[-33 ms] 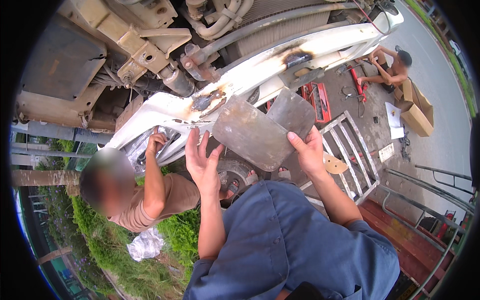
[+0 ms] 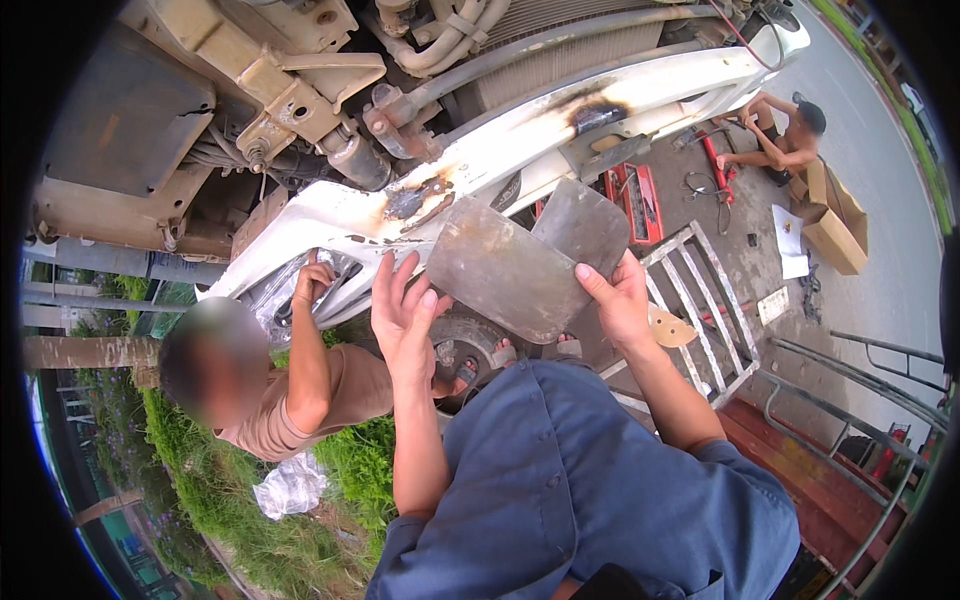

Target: The person mixes putty on metal plates and applies the filler to a truck body.

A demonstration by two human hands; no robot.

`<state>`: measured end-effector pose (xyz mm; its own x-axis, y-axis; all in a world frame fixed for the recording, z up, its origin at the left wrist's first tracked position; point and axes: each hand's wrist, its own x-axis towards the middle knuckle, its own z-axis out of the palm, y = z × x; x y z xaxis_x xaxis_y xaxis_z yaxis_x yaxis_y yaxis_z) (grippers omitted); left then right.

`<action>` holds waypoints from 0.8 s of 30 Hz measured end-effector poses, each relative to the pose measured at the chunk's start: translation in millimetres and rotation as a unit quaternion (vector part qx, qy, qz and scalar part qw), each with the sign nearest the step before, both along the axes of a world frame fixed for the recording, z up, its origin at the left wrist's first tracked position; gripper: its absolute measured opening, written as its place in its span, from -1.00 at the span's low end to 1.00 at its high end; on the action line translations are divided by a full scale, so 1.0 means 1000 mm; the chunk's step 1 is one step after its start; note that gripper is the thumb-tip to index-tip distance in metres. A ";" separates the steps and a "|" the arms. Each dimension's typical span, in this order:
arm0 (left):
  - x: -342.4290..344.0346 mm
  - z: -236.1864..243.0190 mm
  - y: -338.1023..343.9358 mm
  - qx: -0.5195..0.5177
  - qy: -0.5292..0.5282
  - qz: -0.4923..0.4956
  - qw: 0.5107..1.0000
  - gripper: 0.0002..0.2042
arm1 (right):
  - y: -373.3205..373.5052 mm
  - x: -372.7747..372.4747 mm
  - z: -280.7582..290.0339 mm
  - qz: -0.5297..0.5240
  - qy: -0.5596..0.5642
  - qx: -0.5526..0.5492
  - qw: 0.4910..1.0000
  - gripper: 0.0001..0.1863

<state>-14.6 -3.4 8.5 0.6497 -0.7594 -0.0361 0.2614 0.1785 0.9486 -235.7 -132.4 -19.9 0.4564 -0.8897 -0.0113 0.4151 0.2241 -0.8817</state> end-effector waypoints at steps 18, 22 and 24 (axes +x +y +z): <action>-0.045 -0.060 0.017 0.135 -0.303 0.028 0.943 -0.91 | 0.071 0.064 0.001 -0.065 0.143 -0.575 0.803 -0.59; -0.036 -0.076 0.030 0.111 -0.116 0.038 0.986 -0.94 | 0.070 0.074 -0.030 -0.082 0.248 -0.542 0.799 -0.58; -0.031 -0.086 0.041 0.103 -0.136 0.034 0.985 -0.94 | 0.041 0.067 -0.049 -0.040 0.437 -0.306 0.845 -0.72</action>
<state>-45.9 37.8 -77.8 0.7062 -0.7080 -0.0031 -0.0126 -0.0169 0.9998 -168.2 -91.0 -69.0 0.4504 -0.8784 0.1600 -0.4627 -0.3829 -0.7995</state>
